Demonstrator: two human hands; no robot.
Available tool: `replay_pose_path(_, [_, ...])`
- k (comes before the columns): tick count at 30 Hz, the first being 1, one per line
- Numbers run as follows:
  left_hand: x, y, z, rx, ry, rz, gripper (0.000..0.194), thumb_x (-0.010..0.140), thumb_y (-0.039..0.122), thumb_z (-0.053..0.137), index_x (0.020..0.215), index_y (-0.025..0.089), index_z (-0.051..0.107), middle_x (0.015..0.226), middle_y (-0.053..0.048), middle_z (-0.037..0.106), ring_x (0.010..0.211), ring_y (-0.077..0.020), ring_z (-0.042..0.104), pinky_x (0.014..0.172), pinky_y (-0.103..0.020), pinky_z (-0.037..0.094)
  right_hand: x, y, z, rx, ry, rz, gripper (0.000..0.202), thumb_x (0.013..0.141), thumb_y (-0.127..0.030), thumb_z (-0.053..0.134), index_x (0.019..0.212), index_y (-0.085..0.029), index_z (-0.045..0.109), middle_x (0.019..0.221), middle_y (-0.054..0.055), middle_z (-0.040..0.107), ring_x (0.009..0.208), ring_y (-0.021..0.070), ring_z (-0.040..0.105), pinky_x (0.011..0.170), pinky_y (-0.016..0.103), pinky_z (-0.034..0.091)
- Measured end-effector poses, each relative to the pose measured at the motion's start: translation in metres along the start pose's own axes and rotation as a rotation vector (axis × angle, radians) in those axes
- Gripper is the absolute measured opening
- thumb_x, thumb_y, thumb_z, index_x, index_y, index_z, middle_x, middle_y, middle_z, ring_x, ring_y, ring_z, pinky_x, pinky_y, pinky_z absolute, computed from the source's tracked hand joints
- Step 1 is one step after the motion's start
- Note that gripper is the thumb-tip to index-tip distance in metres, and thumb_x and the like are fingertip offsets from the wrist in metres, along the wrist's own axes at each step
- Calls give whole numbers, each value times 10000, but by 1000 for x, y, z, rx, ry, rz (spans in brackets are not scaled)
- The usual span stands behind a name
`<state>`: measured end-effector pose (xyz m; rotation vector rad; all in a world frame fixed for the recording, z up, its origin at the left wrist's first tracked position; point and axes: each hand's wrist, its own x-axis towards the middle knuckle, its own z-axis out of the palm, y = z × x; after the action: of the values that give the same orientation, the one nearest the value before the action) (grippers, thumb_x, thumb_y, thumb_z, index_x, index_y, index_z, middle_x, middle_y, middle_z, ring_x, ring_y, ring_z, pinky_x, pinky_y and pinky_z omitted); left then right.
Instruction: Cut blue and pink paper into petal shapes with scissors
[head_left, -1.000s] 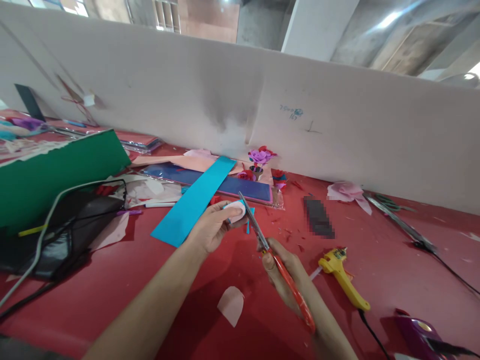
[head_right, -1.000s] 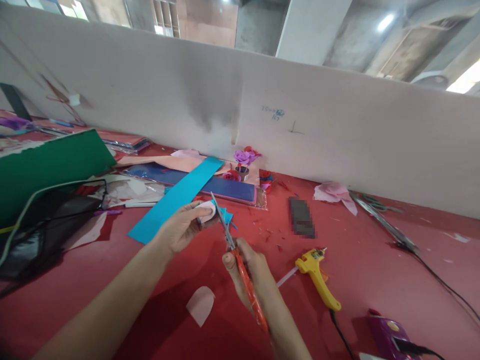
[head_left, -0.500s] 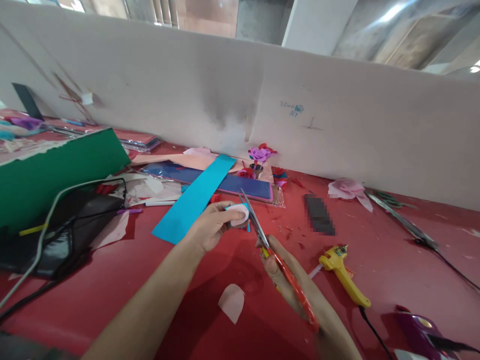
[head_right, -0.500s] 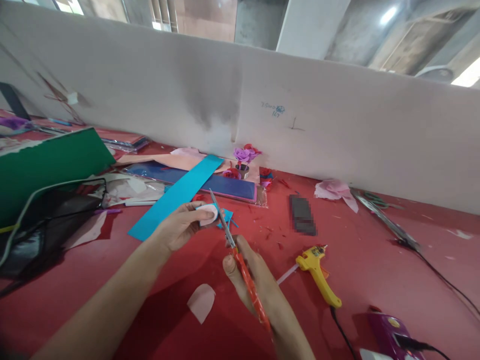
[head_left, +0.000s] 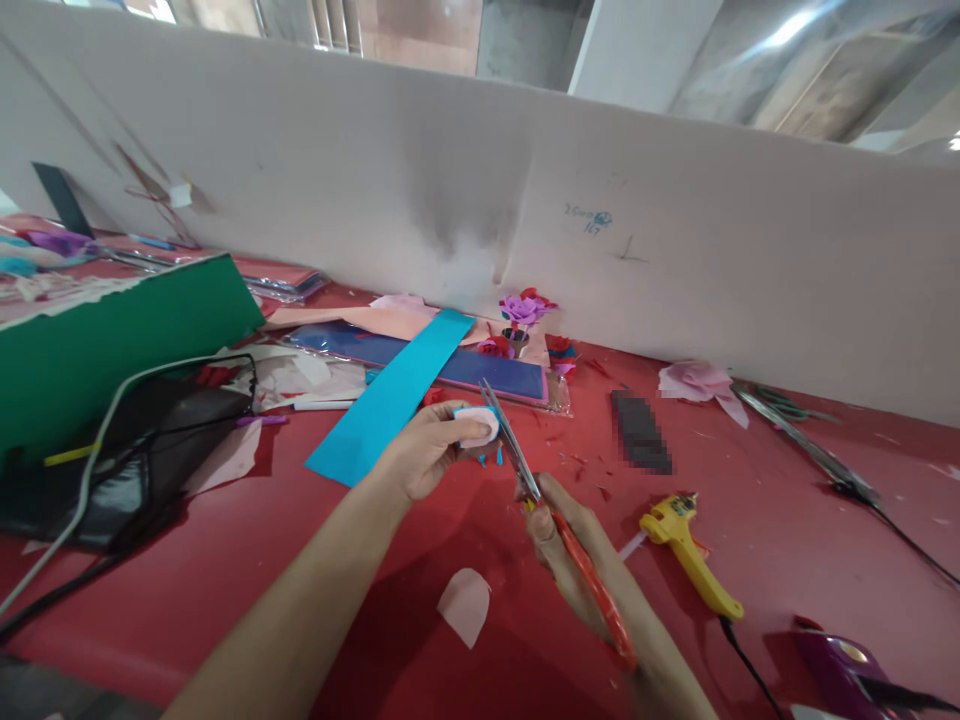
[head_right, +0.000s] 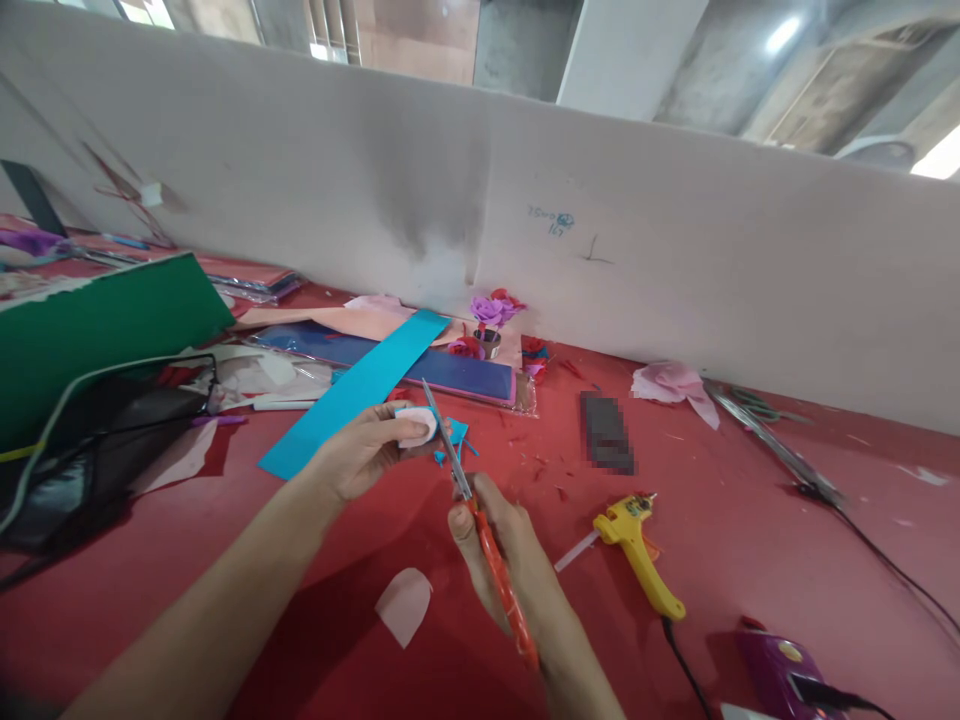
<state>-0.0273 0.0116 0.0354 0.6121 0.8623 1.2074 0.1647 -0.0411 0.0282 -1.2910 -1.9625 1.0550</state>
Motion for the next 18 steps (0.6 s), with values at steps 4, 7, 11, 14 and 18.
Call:
replay_pose_path(4, [-2, 2, 0, -20, 8, 2, 171, 546, 118, 782, 651, 114, 647, 735, -61, 691, 734, -172, 658, 787, -338, 539, 0, -3, 1, 36, -6, 40, 553, 850, -722, 303, 921, -208, 492, 537, -65, 314, 475, 108, 309, 473, 233, 268])
replay_pose_path(7, [-3, 4, 1, -17, -7, 3, 152, 552, 125, 772, 650, 108, 657, 714, -57, 677, 732, -178, 659, 797, -345, 539, 0, -4, 1, 40, 4, 44, 553, 842, -726, 309, 890, -208, 497, 529, -66, 304, 469, 104, 288, 473, 233, 250])
replay_pose_path(11, [-2, 5, -1, -6, 7, 4, 140, 548, 118, 763, 651, 106, 669, 703, -60, 678, 727, -181, 657, 771, -328, 536, 0, -5, 1, 38, 23, 38, 567, 829, -739, 319, 856, -203, 503, 537, -61, 318, 459, 98, 302, 471, 230, 259])
replay_pose_path(14, [-1, 6, -3, 3, -2, 20, 120, 551, 112, 749, 635, 113, 664, 689, -52, 676, 682, -157, 640, 689, -277, 521, 0, -5, 0, 30, 4, 37, 554, 839, -727, 322, 836, -200, 494, 525, -66, 313, 448, 90, 295, 459, 225, 246])
replay_pose_path(18, [-2, 9, -2, 23, -38, 39, 94, 559, 102, 722, 593, 125, 638, 619, -28, 650, 555, -104, 566, 525, -213, 438, -1, -4, 0, 16, -15, 36, 543, 849, -716, 323, 837, -201, 495, 517, -64, 334, 441, 93, 328, 446, 215, 255])
